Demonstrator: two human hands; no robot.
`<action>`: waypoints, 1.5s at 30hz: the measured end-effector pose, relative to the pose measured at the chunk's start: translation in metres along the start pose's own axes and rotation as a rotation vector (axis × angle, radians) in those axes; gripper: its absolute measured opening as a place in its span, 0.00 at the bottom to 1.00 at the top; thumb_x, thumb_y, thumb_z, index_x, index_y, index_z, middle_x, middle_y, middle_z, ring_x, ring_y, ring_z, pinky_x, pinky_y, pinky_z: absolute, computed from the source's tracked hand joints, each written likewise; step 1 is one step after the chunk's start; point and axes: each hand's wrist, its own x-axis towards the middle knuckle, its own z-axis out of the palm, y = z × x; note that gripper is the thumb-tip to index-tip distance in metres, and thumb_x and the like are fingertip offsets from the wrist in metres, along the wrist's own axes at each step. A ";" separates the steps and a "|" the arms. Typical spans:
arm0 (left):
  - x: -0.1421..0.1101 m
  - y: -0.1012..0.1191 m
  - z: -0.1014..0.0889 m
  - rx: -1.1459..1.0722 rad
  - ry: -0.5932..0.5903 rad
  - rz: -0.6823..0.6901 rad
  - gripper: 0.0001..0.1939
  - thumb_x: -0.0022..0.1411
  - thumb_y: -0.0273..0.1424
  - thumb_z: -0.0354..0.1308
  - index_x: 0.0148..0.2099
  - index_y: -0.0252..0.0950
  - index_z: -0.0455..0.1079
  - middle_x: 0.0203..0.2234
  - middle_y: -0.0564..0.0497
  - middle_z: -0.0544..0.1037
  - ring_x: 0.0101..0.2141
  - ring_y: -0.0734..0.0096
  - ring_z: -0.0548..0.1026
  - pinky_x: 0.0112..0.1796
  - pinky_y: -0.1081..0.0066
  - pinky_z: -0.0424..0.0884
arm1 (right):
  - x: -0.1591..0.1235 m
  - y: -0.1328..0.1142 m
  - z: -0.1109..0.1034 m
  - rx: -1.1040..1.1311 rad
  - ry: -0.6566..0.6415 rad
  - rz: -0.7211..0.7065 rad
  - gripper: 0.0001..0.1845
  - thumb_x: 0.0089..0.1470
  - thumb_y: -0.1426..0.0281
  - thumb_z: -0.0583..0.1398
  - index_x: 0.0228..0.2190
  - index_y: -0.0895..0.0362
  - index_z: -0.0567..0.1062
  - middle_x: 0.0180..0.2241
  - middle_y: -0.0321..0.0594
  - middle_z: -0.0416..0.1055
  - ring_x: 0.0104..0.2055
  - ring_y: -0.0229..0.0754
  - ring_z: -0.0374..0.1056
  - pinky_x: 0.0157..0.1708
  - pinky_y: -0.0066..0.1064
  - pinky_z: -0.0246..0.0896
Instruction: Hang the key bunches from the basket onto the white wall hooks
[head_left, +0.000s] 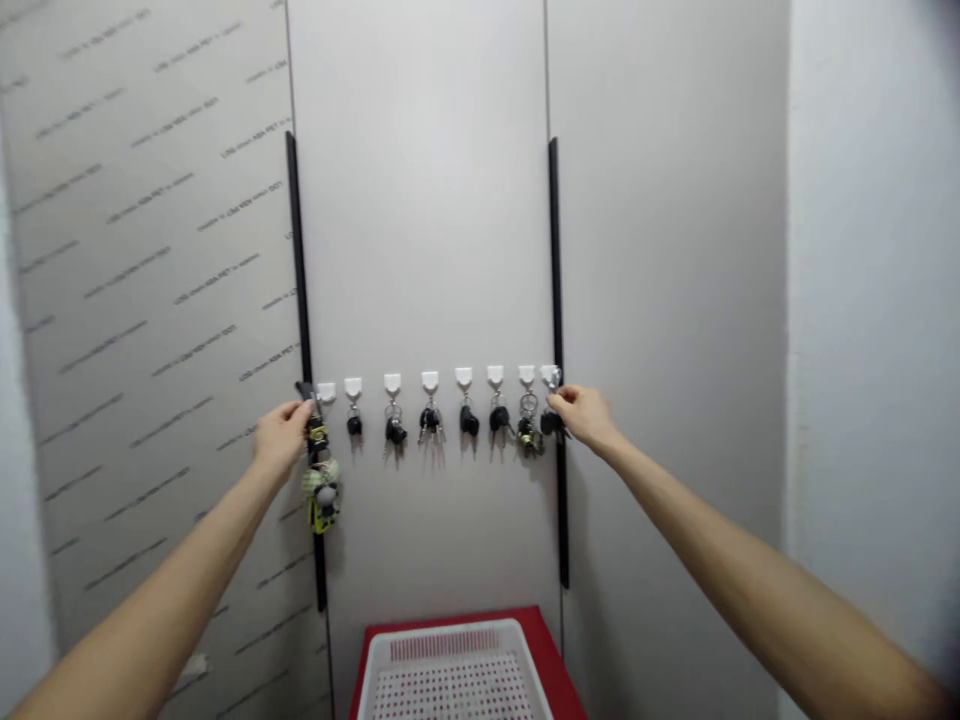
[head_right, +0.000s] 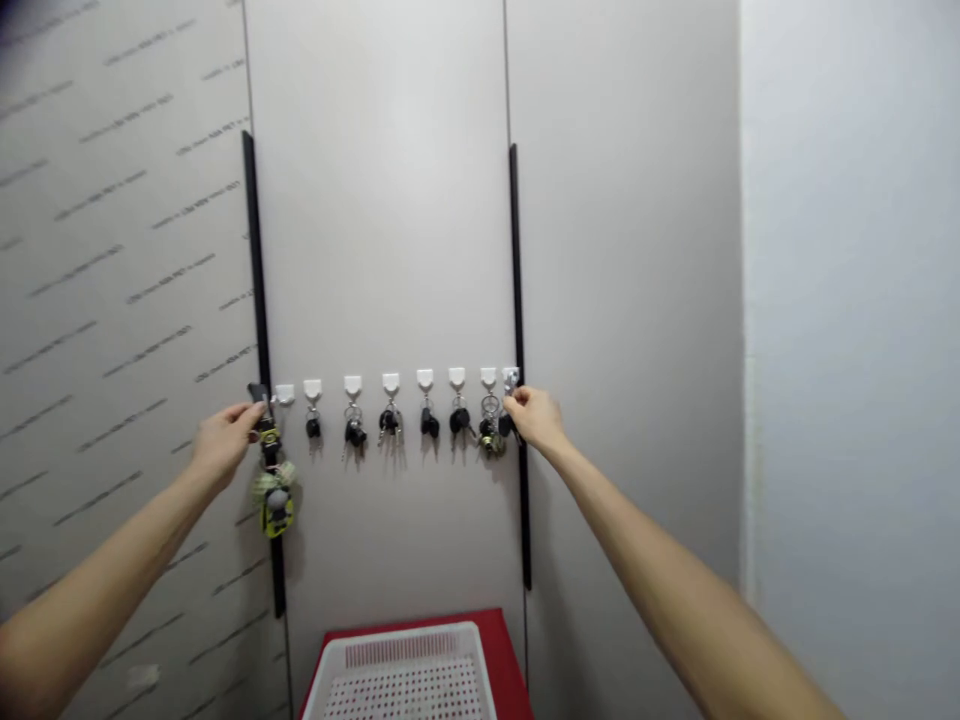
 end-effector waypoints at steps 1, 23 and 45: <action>-0.007 0.002 0.001 -0.050 -0.035 -0.012 0.14 0.39 0.40 0.49 0.23 0.33 0.65 0.13 0.57 0.65 0.15 0.78 0.60 0.18 0.78 0.56 | -0.009 0.000 0.003 0.042 -0.075 -0.062 0.12 0.38 0.66 0.49 0.17 0.60 0.66 0.16 0.34 0.61 0.20 0.32 0.56 0.19 0.22 0.47; -0.230 -0.112 0.056 0.159 -0.905 -0.298 0.13 0.43 0.39 0.46 0.16 0.34 0.57 0.13 0.56 0.58 0.21 0.76 0.59 0.23 0.76 0.55 | -0.216 0.038 0.144 0.026 -0.905 -0.129 0.12 0.31 0.77 0.49 0.16 0.59 0.71 0.15 0.35 0.65 0.19 0.32 0.57 0.16 0.21 0.43; -0.012 -0.004 0.041 0.190 -0.031 0.108 0.10 0.45 0.33 0.48 0.30 0.33 0.65 0.21 0.52 0.70 0.23 0.75 0.67 0.26 0.76 0.61 | -0.065 -0.144 0.153 0.156 -0.093 -0.367 0.11 0.43 0.71 0.50 0.33 0.56 0.64 0.30 0.40 0.66 0.29 0.39 0.62 0.27 0.28 0.53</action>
